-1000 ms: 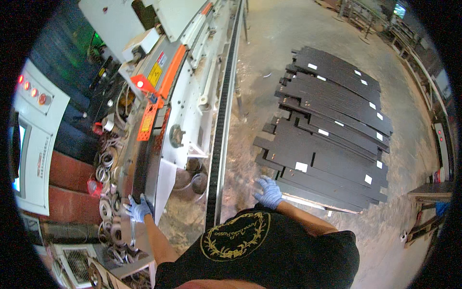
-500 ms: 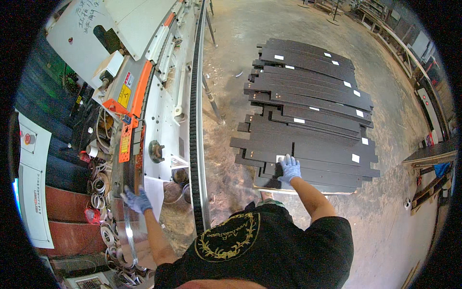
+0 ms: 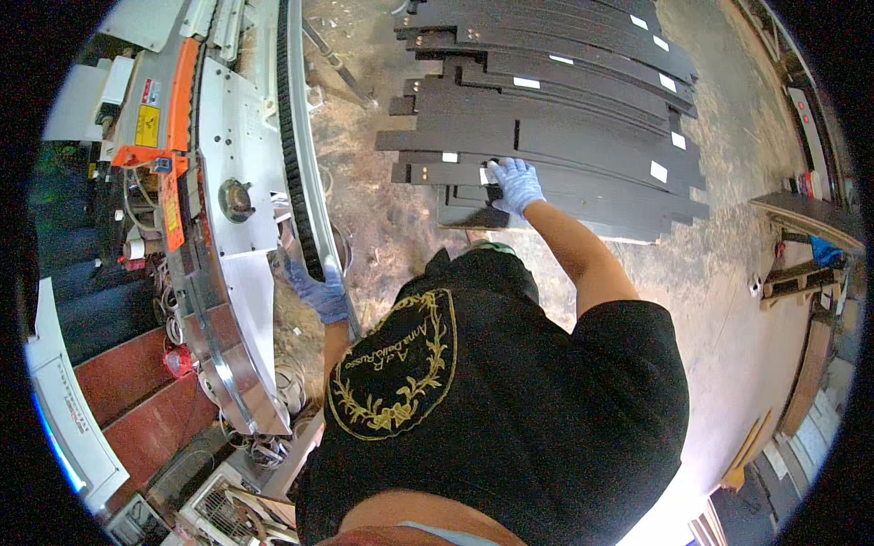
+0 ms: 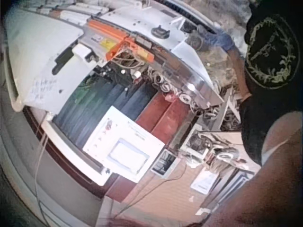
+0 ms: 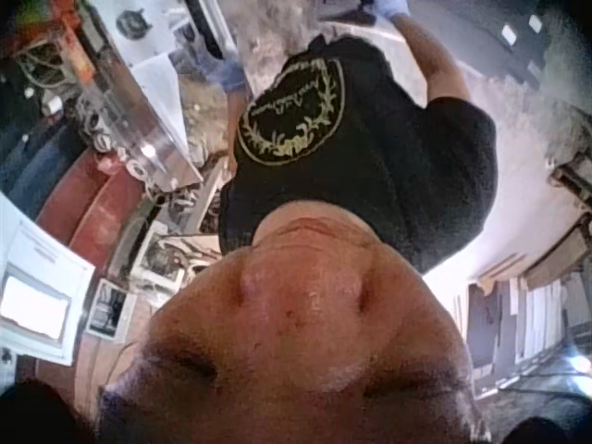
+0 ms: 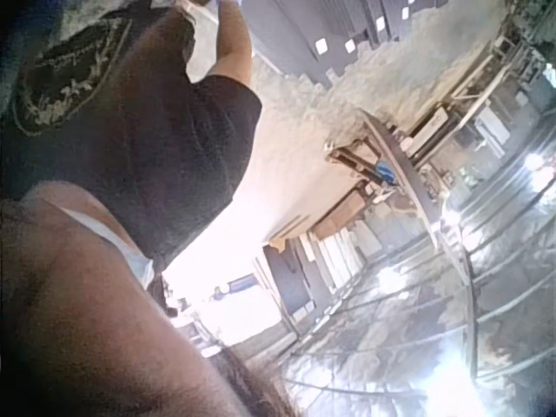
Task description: The person picks up a dark rectangular panel, carries it to a machine, and feeds it through for processing. They then stack the processed panels on a table.
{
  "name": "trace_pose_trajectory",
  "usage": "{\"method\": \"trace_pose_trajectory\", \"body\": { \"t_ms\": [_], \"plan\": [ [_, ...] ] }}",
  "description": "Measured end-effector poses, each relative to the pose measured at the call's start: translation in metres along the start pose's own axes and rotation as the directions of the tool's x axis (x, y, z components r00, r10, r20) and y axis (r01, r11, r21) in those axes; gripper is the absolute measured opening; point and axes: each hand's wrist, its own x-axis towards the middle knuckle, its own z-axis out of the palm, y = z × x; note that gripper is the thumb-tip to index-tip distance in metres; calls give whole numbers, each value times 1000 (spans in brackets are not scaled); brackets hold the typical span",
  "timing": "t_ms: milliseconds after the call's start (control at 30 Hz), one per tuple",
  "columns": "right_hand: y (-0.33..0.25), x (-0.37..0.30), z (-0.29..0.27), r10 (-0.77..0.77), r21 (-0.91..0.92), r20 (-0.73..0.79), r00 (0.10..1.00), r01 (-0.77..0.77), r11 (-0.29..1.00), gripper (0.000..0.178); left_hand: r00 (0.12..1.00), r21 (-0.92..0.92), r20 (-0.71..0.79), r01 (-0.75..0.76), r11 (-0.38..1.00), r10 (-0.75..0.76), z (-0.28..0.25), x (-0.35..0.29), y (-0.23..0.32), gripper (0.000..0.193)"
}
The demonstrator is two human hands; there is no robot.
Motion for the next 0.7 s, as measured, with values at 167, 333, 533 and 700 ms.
{"method": "trace_pose_trajectory", "body": {
  "t_ms": [167, 333, 533, 700],
  "plan": [
    [1, -8, 10, -10, -49, -64, 998, 7, 999, 80, 996, -211, 90, 4, 978, 15, 14, -11, 18, 59],
    [-17, -43, 6, -147, 10, -84, 986, 148, 989, 60, 806, 6, 547, -274, 962, 227, 26, -1, 61, 59],
    [-83, -85, -52, -382, 165, -334, 862, 453, 876, 64, 512, -19, 767, -583, 812, 386, 54, 11, 94, 50],
    [-49, -116, -74, -315, 94, -219, 923, 341, 935, 67, 529, -18, 764, -554, 832, 369, -21, 64, 73, 50]
  ]
}}
